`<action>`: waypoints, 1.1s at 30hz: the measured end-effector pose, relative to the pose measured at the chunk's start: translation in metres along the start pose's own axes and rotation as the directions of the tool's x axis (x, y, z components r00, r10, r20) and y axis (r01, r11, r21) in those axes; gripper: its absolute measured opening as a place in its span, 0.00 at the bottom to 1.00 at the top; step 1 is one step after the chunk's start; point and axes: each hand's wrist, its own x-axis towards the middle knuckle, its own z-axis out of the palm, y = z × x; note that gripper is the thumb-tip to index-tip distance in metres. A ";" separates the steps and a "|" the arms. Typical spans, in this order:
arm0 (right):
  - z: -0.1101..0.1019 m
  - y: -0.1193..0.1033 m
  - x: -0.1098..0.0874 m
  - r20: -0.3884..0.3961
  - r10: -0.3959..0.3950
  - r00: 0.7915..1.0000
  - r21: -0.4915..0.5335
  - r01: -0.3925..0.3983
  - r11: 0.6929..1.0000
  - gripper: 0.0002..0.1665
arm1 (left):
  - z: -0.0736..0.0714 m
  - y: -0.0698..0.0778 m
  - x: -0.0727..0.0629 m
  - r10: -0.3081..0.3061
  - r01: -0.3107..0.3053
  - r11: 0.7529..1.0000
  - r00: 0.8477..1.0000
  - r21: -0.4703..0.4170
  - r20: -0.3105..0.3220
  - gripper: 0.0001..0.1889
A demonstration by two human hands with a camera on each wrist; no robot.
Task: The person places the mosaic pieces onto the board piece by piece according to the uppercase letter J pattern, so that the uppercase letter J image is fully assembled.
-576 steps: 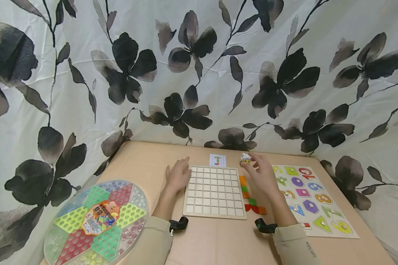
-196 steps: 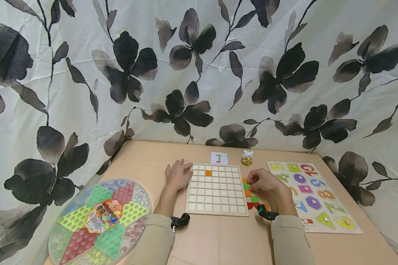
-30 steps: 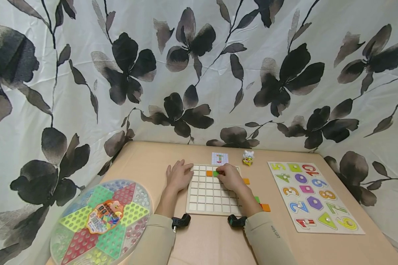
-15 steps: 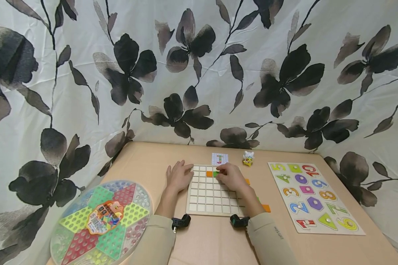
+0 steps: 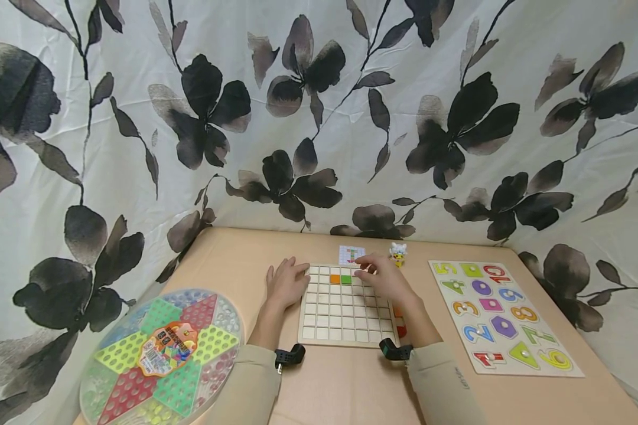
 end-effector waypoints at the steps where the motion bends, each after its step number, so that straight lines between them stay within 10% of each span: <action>1: -0.002 0.000 -0.001 0.000 0.004 1.000 0.001 -0.004 1.000 0.18 | 0.000 0.000 0.000 0.000 0.000 1.000 1.000 0.003 0.000 0.20; 33: -0.040 0.035 -0.013 0.059 0.084 0.995 0.029 -0.086 0.996 0.19 | 0.000 0.000 -0.001 -0.002 0.002 1.000 1.000 -0.013 -0.001 0.20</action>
